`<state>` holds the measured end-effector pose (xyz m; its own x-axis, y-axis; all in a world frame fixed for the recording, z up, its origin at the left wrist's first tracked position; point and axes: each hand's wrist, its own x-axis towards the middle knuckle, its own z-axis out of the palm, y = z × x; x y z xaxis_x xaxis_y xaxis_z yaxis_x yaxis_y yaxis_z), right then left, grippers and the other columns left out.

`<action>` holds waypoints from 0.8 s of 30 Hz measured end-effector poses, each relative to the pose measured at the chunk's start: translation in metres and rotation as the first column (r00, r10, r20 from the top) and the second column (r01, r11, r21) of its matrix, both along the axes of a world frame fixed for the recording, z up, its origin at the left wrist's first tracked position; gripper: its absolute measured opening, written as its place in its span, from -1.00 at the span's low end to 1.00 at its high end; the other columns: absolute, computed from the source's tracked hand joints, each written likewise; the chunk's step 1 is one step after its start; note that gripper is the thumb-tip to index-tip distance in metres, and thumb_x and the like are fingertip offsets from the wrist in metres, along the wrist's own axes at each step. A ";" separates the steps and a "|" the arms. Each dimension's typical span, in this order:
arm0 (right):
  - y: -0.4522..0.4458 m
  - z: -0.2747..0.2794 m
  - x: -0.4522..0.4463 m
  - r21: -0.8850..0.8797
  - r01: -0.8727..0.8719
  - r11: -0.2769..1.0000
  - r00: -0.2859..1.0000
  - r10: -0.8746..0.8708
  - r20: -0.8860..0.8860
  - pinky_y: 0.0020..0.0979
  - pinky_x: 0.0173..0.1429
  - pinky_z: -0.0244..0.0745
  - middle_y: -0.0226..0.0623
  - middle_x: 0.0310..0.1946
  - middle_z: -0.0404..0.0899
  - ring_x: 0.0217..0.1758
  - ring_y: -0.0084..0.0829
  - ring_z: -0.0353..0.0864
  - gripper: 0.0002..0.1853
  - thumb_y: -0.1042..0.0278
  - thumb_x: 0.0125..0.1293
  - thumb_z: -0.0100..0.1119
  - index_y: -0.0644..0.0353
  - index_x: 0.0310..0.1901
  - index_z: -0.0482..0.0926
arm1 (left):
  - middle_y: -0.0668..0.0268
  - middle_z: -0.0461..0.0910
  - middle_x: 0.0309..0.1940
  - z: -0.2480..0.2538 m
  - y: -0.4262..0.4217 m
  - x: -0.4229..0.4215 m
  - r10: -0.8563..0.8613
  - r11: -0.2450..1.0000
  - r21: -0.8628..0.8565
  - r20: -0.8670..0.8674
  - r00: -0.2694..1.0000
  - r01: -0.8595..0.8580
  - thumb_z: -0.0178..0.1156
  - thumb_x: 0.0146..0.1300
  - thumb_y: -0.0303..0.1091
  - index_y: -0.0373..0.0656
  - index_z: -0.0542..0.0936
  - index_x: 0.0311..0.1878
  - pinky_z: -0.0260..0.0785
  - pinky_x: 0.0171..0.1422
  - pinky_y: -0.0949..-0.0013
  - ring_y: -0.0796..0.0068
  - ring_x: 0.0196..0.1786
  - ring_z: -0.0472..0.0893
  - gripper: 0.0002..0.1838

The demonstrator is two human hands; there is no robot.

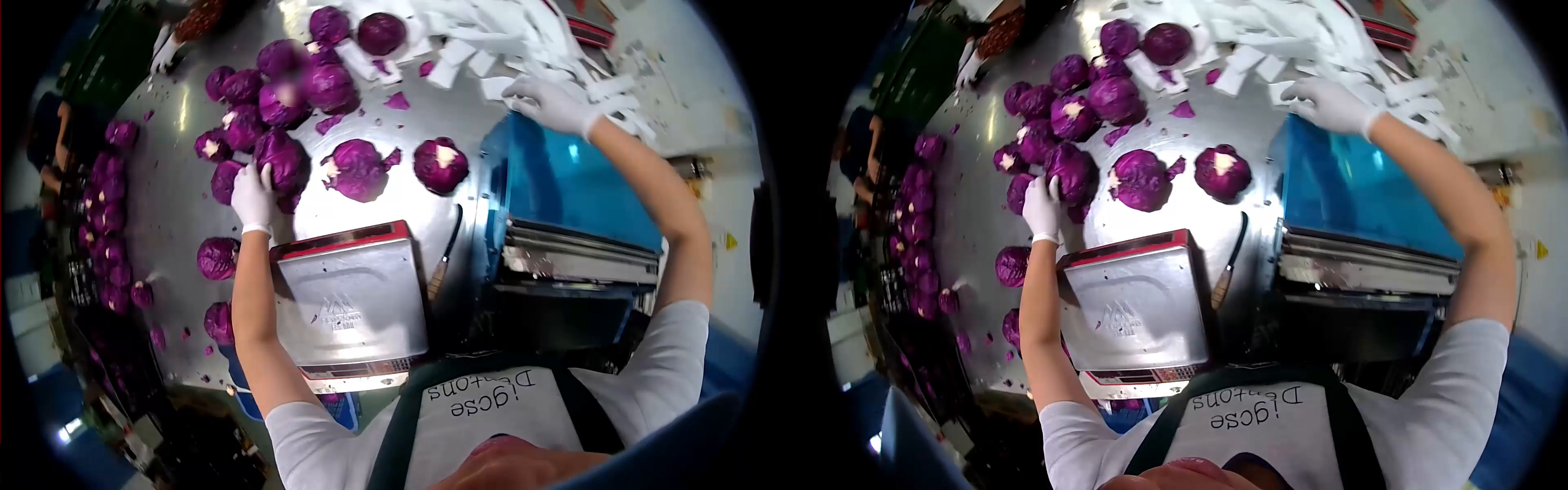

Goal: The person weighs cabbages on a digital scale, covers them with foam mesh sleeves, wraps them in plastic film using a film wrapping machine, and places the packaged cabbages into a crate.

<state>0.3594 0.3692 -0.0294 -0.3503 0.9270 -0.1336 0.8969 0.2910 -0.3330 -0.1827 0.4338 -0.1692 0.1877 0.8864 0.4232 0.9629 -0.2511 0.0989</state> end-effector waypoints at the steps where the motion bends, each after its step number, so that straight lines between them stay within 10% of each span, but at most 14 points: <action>1: 0.036 -0.028 0.002 -0.055 0.021 0.998 0.996 -0.016 0.090 -0.22 0.16 0.44 -0.08 0.00 0.61 0.07 -0.05 0.57 -0.63 0.15 0.28 0.06 0.19 0.01 0.59 | 0.12 0.57 -0.35 0.000 0.000 -0.001 0.008 1.000 -0.005 -0.046 0.999 -0.008 0.14 0.32 -0.09 -0.18 0.52 -0.22 0.45 -0.22 0.07 0.06 -0.24 0.59 -0.69; 5: 0.133 -0.118 0.008 -0.346 0.155 0.925 0.775 0.104 0.624 -0.19 0.13 0.48 0.03 -0.06 0.63 0.01 -0.05 0.63 -0.58 0.11 0.14 0.15 0.28 -0.08 0.65 | 0.21 0.56 -0.48 0.008 0.006 0.004 -0.043 0.998 0.053 -0.042 0.998 0.045 0.20 0.26 -0.14 -0.09 0.51 -0.30 0.44 -0.35 0.12 0.14 -0.40 0.59 -0.77; 13: 0.127 -0.098 0.024 -0.223 0.071 0.972 0.923 0.021 0.384 -0.20 -0.03 0.49 0.00 -0.31 0.63 -0.19 -0.07 0.64 -0.78 0.32 0.11 0.22 0.28 -0.26 0.59 | 0.23 0.61 -0.48 0.014 0.007 0.046 -0.181 0.960 -0.177 0.197 0.964 0.216 0.23 0.21 -0.24 0.03 0.54 -0.04 0.47 -0.38 0.18 0.18 -0.43 0.64 -0.75; 19: 0.074 0.000 -0.008 -0.116 0.152 0.982 0.988 -0.154 -0.012 -0.36 -0.02 0.47 -0.13 -0.26 0.63 -0.19 -0.32 0.60 -0.73 0.35 0.27 0.18 0.32 -0.07 0.55 | 0.12 0.56 -0.57 0.008 0.019 0.056 -0.157 0.967 -0.146 0.314 0.936 0.211 0.18 0.23 -0.43 -0.13 0.46 -0.26 0.42 -0.43 0.22 0.19 -0.51 0.62 -0.92; 21: 0.055 0.016 -0.004 -0.030 0.171 0.985 0.979 -0.173 -0.111 -0.41 0.02 0.46 -0.19 -0.18 0.63 -0.15 -0.41 0.58 -0.68 0.32 0.29 0.20 0.32 0.02 0.53 | 0.16 0.57 -0.58 0.008 0.023 0.056 -0.122 0.983 -0.051 0.539 0.834 0.177 0.14 0.27 -0.47 -0.17 0.42 -0.22 0.44 -0.44 0.29 0.34 -0.53 0.62 -0.91; 23: 0.039 0.033 0.008 0.080 0.184 0.980 0.974 -0.170 -0.152 -0.45 0.06 0.43 -0.25 -0.11 0.63 -0.11 -0.49 0.56 -0.63 0.29 0.31 0.21 0.31 0.09 0.51 | 0.03 0.62 -0.22 0.023 0.033 0.040 0.051 0.959 -0.091 0.987 0.155 0.270 0.15 0.34 -0.34 -0.30 0.32 0.02 0.55 -0.13 0.29 0.30 -0.24 0.68 -0.68; 24: 0.030 0.044 0.011 0.151 0.221 0.964 0.965 -0.193 -0.178 -0.48 0.07 0.43 -0.28 -0.11 0.63 -0.10 -0.52 0.54 -0.63 0.29 0.33 0.21 0.30 0.09 0.51 | -0.07 0.50 -0.01 0.033 0.040 0.034 0.064 0.989 -0.075 0.994 0.094 0.130 0.17 0.33 -0.30 -0.30 0.19 0.19 0.50 0.01 0.29 0.22 -0.07 0.63 -0.49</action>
<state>0.3709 0.3991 0.0146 -0.1521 0.9857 0.0722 0.8822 0.1684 -0.4398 -0.1492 0.4738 -0.1362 -0.2848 0.9459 0.1553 -0.0400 -0.1736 0.9840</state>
